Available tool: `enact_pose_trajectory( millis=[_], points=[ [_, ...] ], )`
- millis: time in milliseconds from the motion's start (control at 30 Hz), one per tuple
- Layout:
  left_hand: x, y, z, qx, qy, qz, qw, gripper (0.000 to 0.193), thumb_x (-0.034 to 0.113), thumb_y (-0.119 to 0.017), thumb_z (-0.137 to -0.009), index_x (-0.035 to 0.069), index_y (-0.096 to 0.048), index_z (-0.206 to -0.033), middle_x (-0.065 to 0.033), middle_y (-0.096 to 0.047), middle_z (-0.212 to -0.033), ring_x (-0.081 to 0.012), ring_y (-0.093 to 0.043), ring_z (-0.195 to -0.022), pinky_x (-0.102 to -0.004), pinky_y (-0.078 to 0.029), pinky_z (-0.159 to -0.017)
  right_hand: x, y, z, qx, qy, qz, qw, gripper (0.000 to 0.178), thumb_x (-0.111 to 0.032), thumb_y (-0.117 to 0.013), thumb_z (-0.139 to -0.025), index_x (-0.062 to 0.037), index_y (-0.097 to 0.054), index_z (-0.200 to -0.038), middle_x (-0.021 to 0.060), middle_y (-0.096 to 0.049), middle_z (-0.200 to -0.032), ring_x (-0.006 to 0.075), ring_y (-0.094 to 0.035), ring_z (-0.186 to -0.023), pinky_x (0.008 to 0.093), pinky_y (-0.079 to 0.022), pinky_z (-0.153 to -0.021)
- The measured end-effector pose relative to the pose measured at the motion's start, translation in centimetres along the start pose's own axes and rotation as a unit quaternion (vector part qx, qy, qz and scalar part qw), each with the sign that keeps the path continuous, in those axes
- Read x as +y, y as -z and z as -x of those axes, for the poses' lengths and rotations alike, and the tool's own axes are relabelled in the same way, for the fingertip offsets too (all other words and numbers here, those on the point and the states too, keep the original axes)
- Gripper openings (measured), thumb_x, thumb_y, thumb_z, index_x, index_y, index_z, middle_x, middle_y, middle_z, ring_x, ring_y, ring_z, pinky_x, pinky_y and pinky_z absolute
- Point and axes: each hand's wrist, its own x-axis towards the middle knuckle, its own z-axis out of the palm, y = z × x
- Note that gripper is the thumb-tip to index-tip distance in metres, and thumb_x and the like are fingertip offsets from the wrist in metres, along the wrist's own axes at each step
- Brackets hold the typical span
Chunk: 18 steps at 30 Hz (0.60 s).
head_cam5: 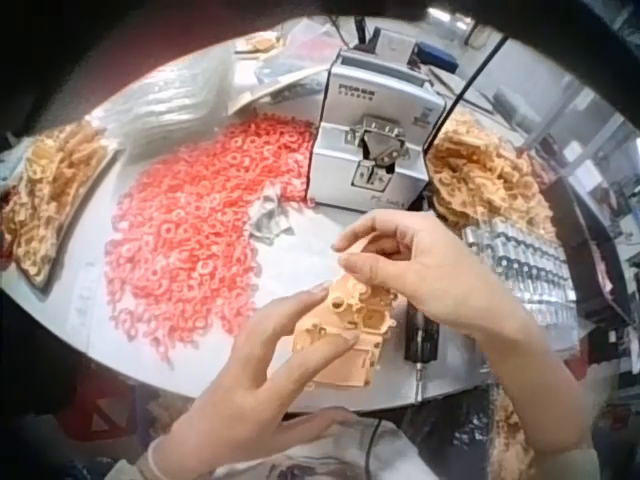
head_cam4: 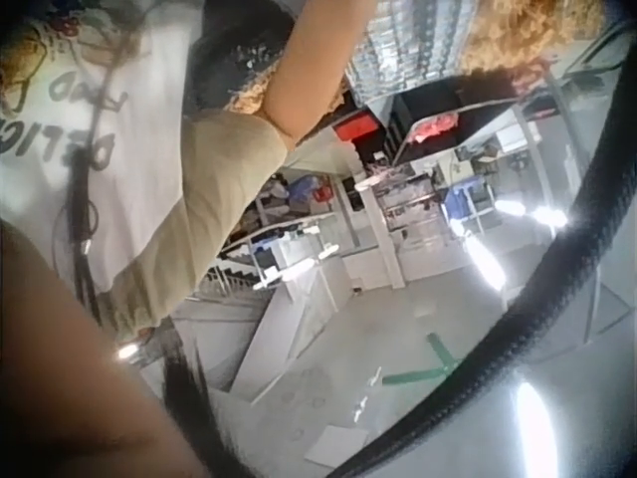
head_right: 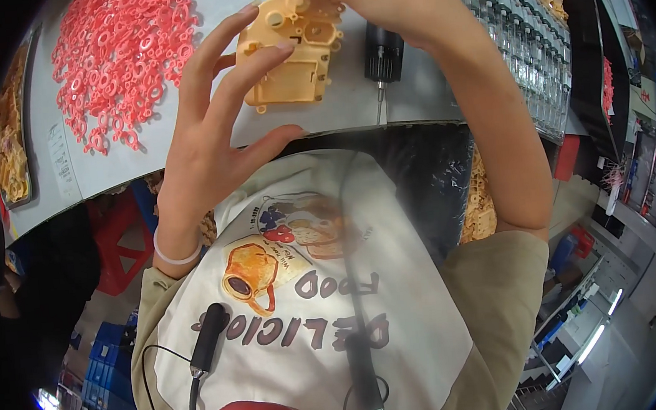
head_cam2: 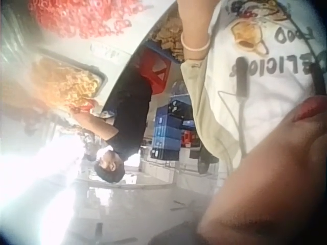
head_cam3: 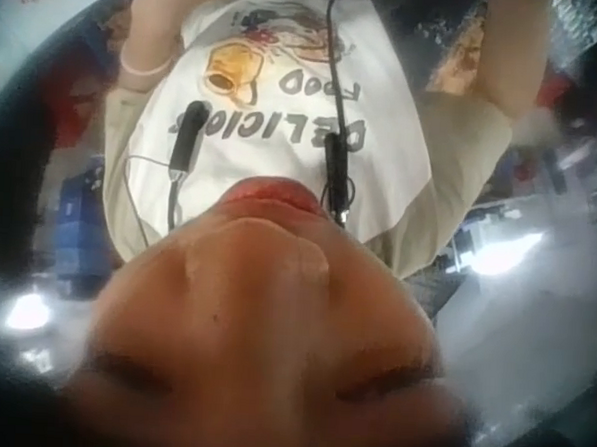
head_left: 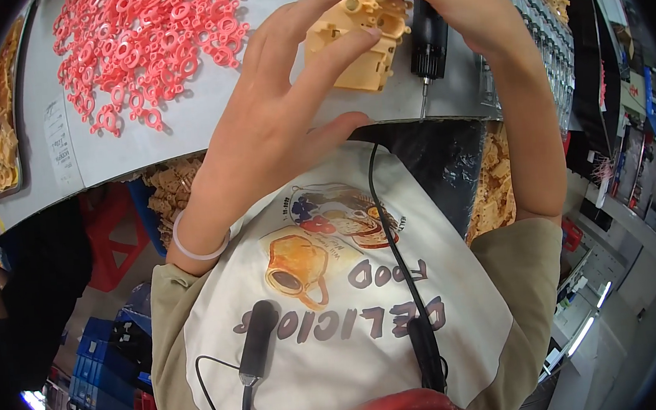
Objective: The person assembles small plastic toy components, including pink rings and yellow housings, using an electric screwdriver.
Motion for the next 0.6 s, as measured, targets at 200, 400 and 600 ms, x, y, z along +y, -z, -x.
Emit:
enact_pose_trajectory(
  millis=[200,400,600],
  points=[
    [-5.8,-4.7,-4.3,0.351,-0.333,-0.098,0.870,0.082,0.027,-0.080,-0.072,0.005,-0.037,-0.139,-0.0247,-0.039,-0.132,-0.0388,-0.045,-0.121,-0.0417,-0.042,-0.096,0.9,-0.9,-0.9,0.017,0.081,0.161,0.984,0.021,-0.014,-0.058,-0.091,0.0048,-0.065,-0.097,0.0046,-0.064,-0.077,0.0093,-0.056,-0.072,0.0245,-0.047,-0.066],
    [-0.3,-0.4,-1.2,-0.025,0.040,-0.026,0.999,0.085,0.025,-0.083,-0.066,0.012,-0.041,-0.139,-0.0183,-0.036,-0.142,-0.0364,-0.039,-0.129,-0.0465,-0.035,-0.104,-1.0,-0.5,1.9,0.049,0.061,0.161,0.984,0.022,-0.013,-0.059,-0.089,0.0032,-0.062,-0.105,0.0077,-0.064,-0.093,0.0105,-0.057,-0.083,0.0242,-0.045,-0.073],
    [0.3,0.4,-0.4,-0.027,0.028,-0.031,0.999,0.089,0.024,-0.086,-0.060,0.014,-0.045,-0.138,-0.0121,-0.036,-0.147,-0.0344,-0.040,-0.128,-0.0448,-0.033,-0.105,2.3,1.6,6.5,0.140,0.132,0.134,0.972,0.023,-0.011,-0.060,-0.089,0.0029,-0.062,-0.107,0.0084,-0.063,-0.105,0.0123,-0.057,-0.097,0.0247,-0.042,-0.085]
  ],
)
